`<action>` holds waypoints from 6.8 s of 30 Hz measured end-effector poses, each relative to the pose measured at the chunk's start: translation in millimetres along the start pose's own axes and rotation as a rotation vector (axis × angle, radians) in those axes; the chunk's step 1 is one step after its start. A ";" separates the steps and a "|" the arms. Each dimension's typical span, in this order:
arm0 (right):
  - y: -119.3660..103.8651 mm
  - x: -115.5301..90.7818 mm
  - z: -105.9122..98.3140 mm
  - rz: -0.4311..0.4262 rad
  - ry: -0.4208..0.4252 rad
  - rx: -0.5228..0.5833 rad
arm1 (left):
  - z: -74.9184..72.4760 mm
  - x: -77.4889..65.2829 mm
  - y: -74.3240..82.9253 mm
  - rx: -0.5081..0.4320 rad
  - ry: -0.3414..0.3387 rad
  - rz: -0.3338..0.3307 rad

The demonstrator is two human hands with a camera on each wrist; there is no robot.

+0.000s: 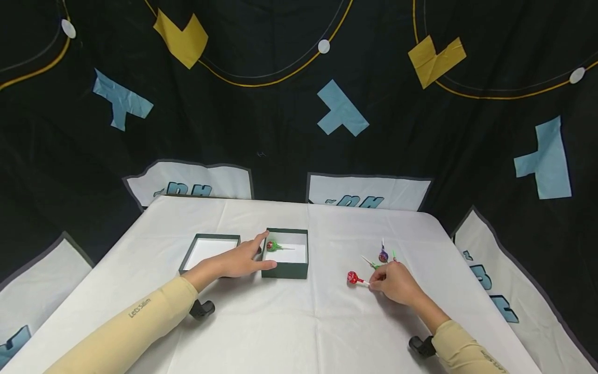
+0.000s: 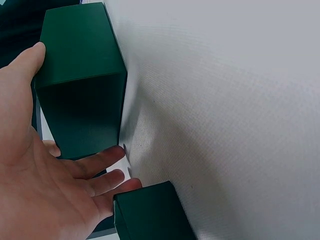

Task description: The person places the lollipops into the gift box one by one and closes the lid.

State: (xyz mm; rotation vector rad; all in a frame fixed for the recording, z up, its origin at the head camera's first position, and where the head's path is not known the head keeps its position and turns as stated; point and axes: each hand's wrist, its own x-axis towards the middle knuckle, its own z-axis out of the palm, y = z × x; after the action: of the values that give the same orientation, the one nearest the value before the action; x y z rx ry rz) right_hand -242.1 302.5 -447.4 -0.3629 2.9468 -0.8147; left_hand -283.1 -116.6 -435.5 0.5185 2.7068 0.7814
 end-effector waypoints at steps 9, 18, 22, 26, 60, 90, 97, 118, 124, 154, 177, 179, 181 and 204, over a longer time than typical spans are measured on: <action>-6.2 3.1 -1.7 0.024 0.005 0.057 | -1.6 -2.4 2.7 -0.004 -0.007 0.006; -23.2 12.0 -12.0 -0.036 0.025 0.082 | -0.9 -1.7 1.4 0.000 0.004 0.015; -32.4 16.4 -15.4 -0.048 0.025 0.102 | -1.1 -3.0 2.0 -0.004 0.006 0.019; -40.9 22.4 -17.3 -0.042 0.026 0.107 | -1.6 -3.9 2.3 0.001 0.009 0.017; -84.6 55.9 -21.1 -0.035 -0.004 0.103 | -3.9 -0.9 4.4 0.037 -0.002 0.035; -117.9 89.3 -20.7 0.015 -0.041 0.162 | -2.2 -0.2 2.5 0.026 0.002 0.030; -128.4 95.2 -19.5 0.046 -0.031 0.158 | -2.3 -0.2 2.3 0.022 -0.003 0.037; -150.7 124.6 -10.4 0.054 -0.099 0.167 | -3.5 -3.1 6.7 0.025 0.004 0.014; -154.0 132.2 -7.9 0.076 -0.089 0.166 | -4.0 -3.6 7.1 0.031 0.001 0.012; -170.3 165.7 6.1 0.106 -0.271 0.064 | -2.7 0.6 3.5 0.040 -0.012 -0.008; -183.5 166.6 19.2 0.017 -0.327 -0.117 | -2.6 -0.5 6.1 0.036 -0.025 -0.005; -185.6 166.9 20.2 0.012 -0.330 -0.132 | -2.6 -0.3 5.3 0.036 -0.021 -0.003; -187.0 167.3 21.7 0.010 -0.327 -0.145 | -2.0 0.0 4.9 0.040 -0.019 -0.004; -186.4 155.9 43.9 0.039 -0.243 -0.236 | 0.4 -1.4 7.6 0.053 -0.005 -0.004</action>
State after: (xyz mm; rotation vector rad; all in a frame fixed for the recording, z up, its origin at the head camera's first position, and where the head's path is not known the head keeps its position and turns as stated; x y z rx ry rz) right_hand -349.0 87.7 -389.0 -0.3853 2.8124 -0.3864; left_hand -279.7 -111.0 -431.4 0.5254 2.7294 0.7081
